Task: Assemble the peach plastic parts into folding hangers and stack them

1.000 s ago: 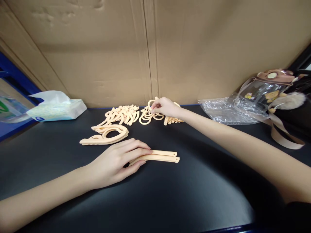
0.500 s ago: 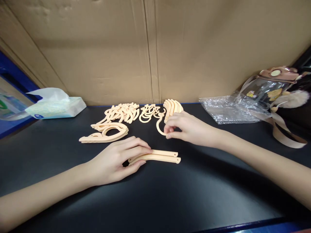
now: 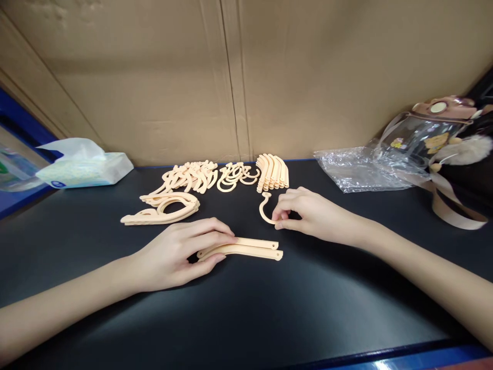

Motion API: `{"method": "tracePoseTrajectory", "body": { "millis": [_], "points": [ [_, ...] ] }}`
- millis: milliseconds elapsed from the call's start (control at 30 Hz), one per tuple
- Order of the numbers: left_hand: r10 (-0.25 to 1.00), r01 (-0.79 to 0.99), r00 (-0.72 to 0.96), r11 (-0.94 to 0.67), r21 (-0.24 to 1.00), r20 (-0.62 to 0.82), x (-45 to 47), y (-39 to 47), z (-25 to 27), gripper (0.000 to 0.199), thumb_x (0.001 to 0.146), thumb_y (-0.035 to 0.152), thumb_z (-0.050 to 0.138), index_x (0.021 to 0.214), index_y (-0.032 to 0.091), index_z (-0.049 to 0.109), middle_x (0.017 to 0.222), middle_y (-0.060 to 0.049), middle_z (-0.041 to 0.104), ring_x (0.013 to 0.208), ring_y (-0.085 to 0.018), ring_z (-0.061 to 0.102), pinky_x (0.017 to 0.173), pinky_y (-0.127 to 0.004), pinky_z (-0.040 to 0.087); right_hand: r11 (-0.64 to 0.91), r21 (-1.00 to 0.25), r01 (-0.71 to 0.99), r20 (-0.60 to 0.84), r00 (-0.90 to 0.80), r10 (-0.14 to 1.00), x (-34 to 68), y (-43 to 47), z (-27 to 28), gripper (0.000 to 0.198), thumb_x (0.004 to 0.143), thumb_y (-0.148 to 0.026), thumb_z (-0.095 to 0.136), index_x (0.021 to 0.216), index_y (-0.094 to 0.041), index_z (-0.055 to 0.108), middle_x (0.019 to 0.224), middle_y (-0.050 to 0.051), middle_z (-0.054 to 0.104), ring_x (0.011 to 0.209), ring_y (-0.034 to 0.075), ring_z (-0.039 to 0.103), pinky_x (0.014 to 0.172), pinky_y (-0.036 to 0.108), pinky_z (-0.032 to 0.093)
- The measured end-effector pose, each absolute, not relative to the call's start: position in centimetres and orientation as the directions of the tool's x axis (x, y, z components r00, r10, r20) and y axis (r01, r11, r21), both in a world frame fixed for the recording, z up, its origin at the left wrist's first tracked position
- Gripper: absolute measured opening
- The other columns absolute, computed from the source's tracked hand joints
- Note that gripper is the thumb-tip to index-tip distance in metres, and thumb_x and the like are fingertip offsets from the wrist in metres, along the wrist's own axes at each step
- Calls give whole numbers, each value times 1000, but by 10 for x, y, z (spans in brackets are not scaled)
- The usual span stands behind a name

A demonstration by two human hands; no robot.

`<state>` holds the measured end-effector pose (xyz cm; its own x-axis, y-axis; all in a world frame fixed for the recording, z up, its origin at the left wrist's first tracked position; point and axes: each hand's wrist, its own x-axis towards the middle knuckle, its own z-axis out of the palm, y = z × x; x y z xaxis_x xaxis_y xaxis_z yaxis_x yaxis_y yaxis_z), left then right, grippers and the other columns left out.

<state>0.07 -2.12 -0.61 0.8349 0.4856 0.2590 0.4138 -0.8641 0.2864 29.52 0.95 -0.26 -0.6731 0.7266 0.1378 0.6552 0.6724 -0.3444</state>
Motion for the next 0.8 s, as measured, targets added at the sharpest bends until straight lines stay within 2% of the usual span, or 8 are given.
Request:
{"method": "tracePoseTrajectory", "body": {
  "millis": [333,567,800],
  "points": [
    [473,416,841,-875,248,261,-1,-23,-6,25,95,23,47,115,19,61,111,-6,63,79,-12,60,70,-22,45,656,-388,648,114,-672,732,294,12,-3,23,90,-45,55,84,-25,66,77,-1,64,78,18,58,80,34,37],
    [474,414,841,-874,253,261,-1,-22,-6,26,95,24,47,115,19,61,111,-6,62,81,-12,60,71,-22,46,643,-422,639,124,-662,739,294,12,-3,27,89,-48,55,83,-24,68,76,0,65,75,17,59,77,34,38],
    [482,410,839,-865,288,252,-1,-22,-5,26,96,26,46,116,20,61,111,-6,62,76,-11,59,70,-21,46,653,-407,639,135,-665,734,293,11,-3,22,89,-44,57,83,-25,67,76,-1,65,75,17,58,76,33,38]
  ]
}}
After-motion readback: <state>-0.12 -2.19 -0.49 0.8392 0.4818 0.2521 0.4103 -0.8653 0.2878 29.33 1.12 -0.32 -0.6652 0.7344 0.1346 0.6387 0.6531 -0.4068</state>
